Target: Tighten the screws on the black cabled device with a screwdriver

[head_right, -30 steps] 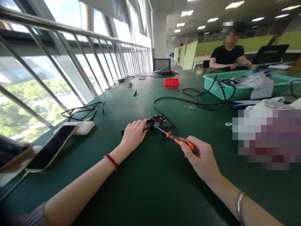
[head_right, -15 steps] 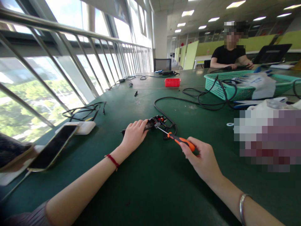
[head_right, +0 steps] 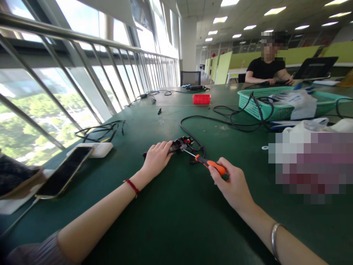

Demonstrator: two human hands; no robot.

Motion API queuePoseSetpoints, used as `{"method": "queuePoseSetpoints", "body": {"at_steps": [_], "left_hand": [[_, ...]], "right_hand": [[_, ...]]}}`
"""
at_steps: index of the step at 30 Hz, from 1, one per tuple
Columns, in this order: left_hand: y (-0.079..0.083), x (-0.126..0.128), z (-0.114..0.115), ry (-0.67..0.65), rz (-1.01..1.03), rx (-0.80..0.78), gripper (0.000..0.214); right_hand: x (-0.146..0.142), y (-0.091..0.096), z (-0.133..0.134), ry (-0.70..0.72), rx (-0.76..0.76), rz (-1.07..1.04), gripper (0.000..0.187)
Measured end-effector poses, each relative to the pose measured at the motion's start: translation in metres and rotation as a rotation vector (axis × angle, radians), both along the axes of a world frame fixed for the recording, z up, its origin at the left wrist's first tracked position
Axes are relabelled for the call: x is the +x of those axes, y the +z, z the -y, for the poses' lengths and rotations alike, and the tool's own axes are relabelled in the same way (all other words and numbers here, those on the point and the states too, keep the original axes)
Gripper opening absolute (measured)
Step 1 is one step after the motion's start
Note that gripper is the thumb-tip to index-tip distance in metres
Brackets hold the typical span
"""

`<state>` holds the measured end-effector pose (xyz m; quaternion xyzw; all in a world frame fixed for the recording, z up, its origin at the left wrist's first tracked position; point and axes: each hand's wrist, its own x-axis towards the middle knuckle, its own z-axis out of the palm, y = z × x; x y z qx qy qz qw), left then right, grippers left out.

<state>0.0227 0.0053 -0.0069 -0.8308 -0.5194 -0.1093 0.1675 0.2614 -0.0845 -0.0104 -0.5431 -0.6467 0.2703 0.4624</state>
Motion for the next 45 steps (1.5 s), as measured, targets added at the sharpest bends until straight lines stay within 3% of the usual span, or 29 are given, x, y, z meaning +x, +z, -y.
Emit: {"method": "queuePoseSetpoints", "body": {"at_steps": [4, 9, 16, 22, 28, 34, 40, 45], "left_hand": [[0.0017, -0.0025, -0.0001, -0.018, 0.023, -0.004, 0.036], [0.0044, -0.005, -0.0005, -0.065, 0.041, -0.01, 0.036], [0.0024, -0.0056, -0.002, -0.063, 0.037, 0.021, 0.035], [0.0014, -0.0054, -0.0026, -0.06, 0.025, 0.038, 0.036], [0.0034, -0.0048, -0.0033, -0.054, 0.018, 0.029, 0.035], [0.0024, -0.0044, -0.0041, -0.05, 0.018, 0.027, 0.036], [0.0019, -0.0046, -0.0053, -0.045, 0.014, 0.022, 0.036], [0.0019, -0.0044, -0.0053, -0.041, 0.012, 0.019, 0.037]], "right_hand": [[0.0004, 0.0003, -0.0016, -0.024, 0.043, -0.04, 0.019], [0.0011, -0.0022, -0.0016, 0.02, -0.018, 0.062, 0.044], [-0.0007, 0.0027, -0.0029, -0.02, 0.078, -0.012, 0.017], [-0.0004, 0.0027, -0.0029, -0.006, 0.018, 0.12, 0.042], [-0.0007, 0.0043, -0.0031, -0.026, 0.059, 0.021, 0.018], [-0.0006, -0.0013, -0.004, -0.011, -0.027, 0.059, 0.045], [-0.0019, 0.0024, -0.0041, -0.053, 0.05, -0.032, 0.023], [-0.0017, -0.0001, -0.0044, -0.018, 0.009, 0.03, 0.035]]}}
